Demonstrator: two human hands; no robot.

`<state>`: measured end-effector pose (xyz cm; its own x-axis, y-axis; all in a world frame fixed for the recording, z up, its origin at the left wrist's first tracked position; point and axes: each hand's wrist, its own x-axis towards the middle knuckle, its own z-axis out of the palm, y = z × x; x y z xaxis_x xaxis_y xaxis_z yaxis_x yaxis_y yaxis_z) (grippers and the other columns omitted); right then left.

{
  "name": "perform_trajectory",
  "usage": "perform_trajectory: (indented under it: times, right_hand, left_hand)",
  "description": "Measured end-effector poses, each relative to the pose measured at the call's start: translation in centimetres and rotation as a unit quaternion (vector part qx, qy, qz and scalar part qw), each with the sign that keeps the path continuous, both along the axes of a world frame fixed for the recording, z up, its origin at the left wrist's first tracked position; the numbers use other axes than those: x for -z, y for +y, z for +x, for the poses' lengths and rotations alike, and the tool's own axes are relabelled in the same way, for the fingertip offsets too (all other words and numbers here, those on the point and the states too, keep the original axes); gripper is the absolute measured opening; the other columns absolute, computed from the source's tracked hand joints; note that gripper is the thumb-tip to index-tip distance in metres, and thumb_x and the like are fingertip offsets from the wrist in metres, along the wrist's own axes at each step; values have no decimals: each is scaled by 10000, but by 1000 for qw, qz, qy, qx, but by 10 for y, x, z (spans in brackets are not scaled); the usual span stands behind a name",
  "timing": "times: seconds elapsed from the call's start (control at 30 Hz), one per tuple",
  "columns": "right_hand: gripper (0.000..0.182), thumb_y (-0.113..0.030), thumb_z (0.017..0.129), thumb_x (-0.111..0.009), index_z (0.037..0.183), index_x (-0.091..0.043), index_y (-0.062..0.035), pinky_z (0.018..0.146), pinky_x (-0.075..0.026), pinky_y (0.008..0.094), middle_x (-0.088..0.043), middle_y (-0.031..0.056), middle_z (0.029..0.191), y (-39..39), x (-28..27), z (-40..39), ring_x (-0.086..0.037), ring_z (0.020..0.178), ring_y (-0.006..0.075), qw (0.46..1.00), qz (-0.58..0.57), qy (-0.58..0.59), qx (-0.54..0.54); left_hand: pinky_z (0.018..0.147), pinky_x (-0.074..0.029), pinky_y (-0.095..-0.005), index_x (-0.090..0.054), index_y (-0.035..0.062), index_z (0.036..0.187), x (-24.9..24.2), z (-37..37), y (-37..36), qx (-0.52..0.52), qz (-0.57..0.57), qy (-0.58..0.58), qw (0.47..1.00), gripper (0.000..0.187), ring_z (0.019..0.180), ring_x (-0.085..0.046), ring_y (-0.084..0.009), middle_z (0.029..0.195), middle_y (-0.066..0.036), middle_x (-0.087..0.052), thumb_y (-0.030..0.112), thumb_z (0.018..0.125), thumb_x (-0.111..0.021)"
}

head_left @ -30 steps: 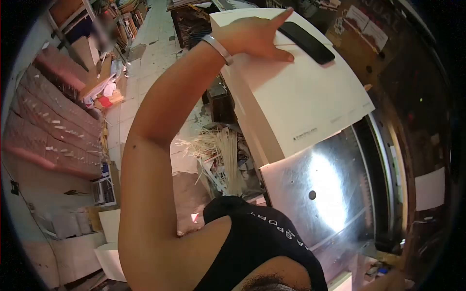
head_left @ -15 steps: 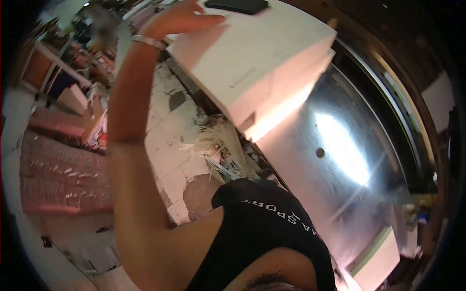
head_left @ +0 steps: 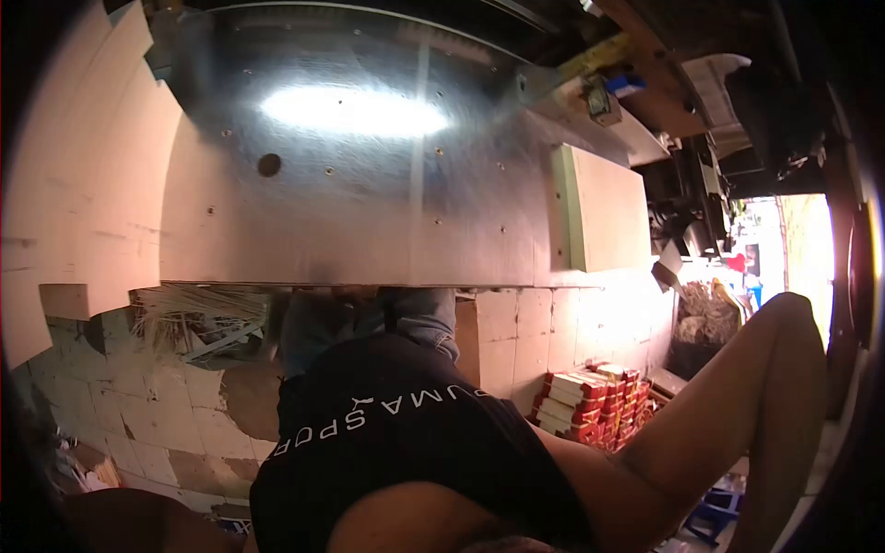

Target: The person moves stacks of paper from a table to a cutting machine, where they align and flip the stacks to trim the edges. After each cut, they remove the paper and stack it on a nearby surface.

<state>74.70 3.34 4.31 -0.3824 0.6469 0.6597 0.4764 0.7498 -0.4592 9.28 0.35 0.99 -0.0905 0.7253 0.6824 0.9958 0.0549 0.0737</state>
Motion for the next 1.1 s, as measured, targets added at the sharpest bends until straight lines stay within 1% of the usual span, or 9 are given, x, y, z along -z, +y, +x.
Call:
perform_trajectory:
  times: [0.23,0.43,0.6,0.67,0.77,0.83,0.9,1.0,1.1]
  right_hand:
    - [224,-52,829,-694,1041,-710,19,796,-515,305,-697,119,981,-80,-31,127,-661,868,203,983,114,108,97]
    - [202,-18,821,-696,1018,-716,19,768,-521,297,-702,112,944,-120,-8,224,-667,831,196,962,180,162,124]
    - [187,10,814,-699,1000,-720,19,746,-527,290,-707,107,913,-115,45,302,-672,800,190,948,166,185,199]
    - [182,22,811,-700,992,-722,19,737,-529,287,-709,105,901,-100,84,330,-674,787,188,946,129,180,238]
    - [177,38,807,-701,981,-725,19,723,-532,283,-711,102,882,-76,156,344,-677,769,184,948,14,112,297]
    - [310,30,764,-759,1067,-731,-31,880,-521,300,-727,87,1001,-76,198,341,-678,957,184,925,-84,-1,372]
    - [426,-63,713,-854,1115,-714,-44,935,-511,336,-712,88,1112,-83,236,344,-665,1061,231,930,-100,-35,353]
    - [633,-117,618,-895,1213,-678,-114,1035,-459,432,-632,104,1302,-91,260,340,-562,1236,298,923,-129,-98,349]
    - [697,-130,610,-897,1260,-648,-135,1075,-421,444,-615,97,1328,-91,269,345,-538,1259,309,907,-138,-150,370]
  left_hand:
    - [961,-493,-368,-600,6,1296,53,87,-88,67,84,54,993,445,1143,-632,-293,1254,-140,-650,134,889,-727]
    - [984,-487,-379,-599,-22,1278,123,172,-140,136,80,34,987,430,1161,-627,-307,1252,-159,-654,78,879,-725]
    - [1004,-483,-388,-598,-46,1263,159,267,-137,222,3,-27,975,419,1176,-623,-318,1251,-175,-658,31,870,-723]
    - [977,-490,-381,-605,-39,1255,153,324,-122,205,-63,-38,976,394,1120,-637,-268,1238,-169,-663,22,878,-698]
    - [958,-492,-381,-601,-22,1294,158,365,-112,178,-136,-153,963,427,1049,-641,-239,1189,-146,-671,47,884,-699]
    - [936,-496,-379,-594,24,1347,152,391,-101,187,-179,-158,953,502,1001,-636,-239,1139,-126,-677,78,865,-723]
    - [927,-498,-376,-591,46,1365,156,415,-90,200,-217,-161,942,531,1005,-638,-240,1120,-122,-678,91,855,-733]
    - [895,-507,-366,-618,62,1322,170,454,-68,253,-250,-175,918,494,984,-649,-242,1068,-114,-680,101,845,-740]
    - [866,-515,-362,-632,64,1289,189,492,-45,324,-278,-177,887,467,957,-658,-247,1045,-105,-680,114,840,-750]
